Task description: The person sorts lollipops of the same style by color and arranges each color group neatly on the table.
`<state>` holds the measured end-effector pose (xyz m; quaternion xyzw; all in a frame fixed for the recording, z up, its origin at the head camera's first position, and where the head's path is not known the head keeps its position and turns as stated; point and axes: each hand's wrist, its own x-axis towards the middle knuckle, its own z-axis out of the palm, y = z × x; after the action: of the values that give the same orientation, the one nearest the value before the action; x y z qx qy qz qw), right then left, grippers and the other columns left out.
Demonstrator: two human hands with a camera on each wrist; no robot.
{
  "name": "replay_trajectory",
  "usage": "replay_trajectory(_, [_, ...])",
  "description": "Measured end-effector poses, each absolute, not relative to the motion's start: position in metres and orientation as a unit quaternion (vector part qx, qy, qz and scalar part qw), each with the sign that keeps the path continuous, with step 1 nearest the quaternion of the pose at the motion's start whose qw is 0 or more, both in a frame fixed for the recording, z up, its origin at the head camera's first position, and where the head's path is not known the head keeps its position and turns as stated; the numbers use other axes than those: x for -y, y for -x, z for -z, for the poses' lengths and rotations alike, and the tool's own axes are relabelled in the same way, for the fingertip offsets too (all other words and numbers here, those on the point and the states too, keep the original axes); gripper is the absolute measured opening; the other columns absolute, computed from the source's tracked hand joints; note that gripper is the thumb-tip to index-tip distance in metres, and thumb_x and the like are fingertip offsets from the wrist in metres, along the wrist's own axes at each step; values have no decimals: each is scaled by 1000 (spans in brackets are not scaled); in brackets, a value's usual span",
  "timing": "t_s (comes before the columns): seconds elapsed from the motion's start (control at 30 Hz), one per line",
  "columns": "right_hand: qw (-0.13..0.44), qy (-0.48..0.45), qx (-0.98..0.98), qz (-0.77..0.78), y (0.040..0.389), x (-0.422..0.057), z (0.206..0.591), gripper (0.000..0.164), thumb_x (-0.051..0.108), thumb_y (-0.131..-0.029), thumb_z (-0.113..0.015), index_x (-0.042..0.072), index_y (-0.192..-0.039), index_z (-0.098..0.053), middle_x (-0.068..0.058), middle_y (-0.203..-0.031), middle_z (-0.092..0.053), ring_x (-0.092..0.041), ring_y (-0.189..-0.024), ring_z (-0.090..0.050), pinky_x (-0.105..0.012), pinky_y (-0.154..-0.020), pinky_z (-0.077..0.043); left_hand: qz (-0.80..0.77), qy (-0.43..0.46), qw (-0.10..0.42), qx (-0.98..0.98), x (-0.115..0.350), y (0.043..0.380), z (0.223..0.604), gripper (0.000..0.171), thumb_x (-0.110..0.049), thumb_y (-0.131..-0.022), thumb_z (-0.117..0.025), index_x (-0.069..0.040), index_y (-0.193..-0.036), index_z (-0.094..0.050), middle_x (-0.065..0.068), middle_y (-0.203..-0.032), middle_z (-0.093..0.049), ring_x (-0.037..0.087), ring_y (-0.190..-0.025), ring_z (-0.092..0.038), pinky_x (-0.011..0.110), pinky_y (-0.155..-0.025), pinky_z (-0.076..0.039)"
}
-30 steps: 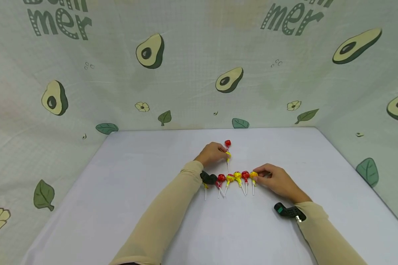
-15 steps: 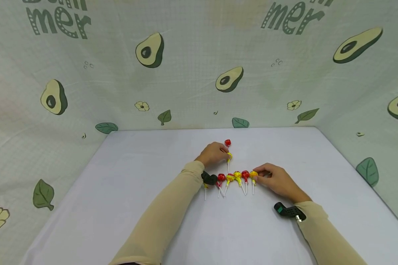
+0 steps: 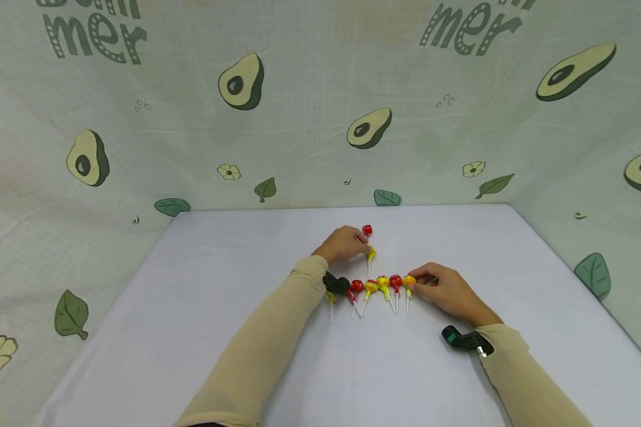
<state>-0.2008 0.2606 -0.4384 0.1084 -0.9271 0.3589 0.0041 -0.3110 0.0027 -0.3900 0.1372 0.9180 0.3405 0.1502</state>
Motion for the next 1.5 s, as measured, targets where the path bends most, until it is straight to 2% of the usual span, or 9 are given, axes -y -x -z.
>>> replay_trajectory(0.23, [7, -108, 929, -354, 202, -262, 435, 28, 31, -92, -74, 15, -115, -70, 1, -99, -65, -20, -87, -57, -36, -76, -47, -357, -126, 162, -911, 0, 313, 383, 27, -34, -94, -72, -16, -114, -70, 0, -98, -66, 17, -83, -62, 28, -69, -50])
replay_trajectory(0.57, [1, -103, 929, -355, 202, -261, 437, 30, 32, -92, -74, 14, -116, -70, 1, -100, -65, -20, -88, -56, -37, -77, -46, -333, -168, 156, -915, -6, 308, 390, 34, -26, -95, -70, -19, -128, -68, 1, -117, -66, 15, -87, -60, 27, -71, -50])
replay_trajectory(0.77, [12, -102, 931, -350, 203, -263, 433, 29, 31, -92, -74, 15, -116, -71, 1, -98, -65, -20, -87, -55, -36, -75, -46, -303, -166, 127, -930, -12, 306, 387, 28, -31, -96, -67, -22, -122, -72, -2, -126, -64, 16, -93, -57, 29, -75, -47])
replay_trajectory(1.07, [6, -103, 928, -357, 200, -259, 438, 29, 33, -92, -74, 15, -114, -71, 2, -97, -64, -19, -86, -55, -33, -74, -46, -283, -145, 118, -941, -13, 302, 396, 20, -31, -95, -68, -22, -112, -73, -6, -114, -65, 15, -91, -56, 31, -76, -46])
replay_trajectory(1.37, [7, -102, 930, -354, 198, -258, 440, 29, 33, -92, -74, 15, -115, -71, 2, -97, -65, -19, -86, -55, -34, -74, -46, -270, -152, 121, -943, -7, 299, 393, 28, -36, -95, -67, -23, -120, -69, -3, -127, -63, 15, -96, -56, 32, -78, -47])
replay_trajectory(1.5, [10, -106, 930, -351, 199, -259, 437, 30, 34, -92, -74, 15, -115, -71, 2, -98, -65, -19, -86, -55, -34, -74, -46, -282, -162, 119, -938, 2, 299, 386, 29, -37, -97, -63, -21, -121, -69, -3, -119, -66, 15, -93, -58, 31, -74, -49])
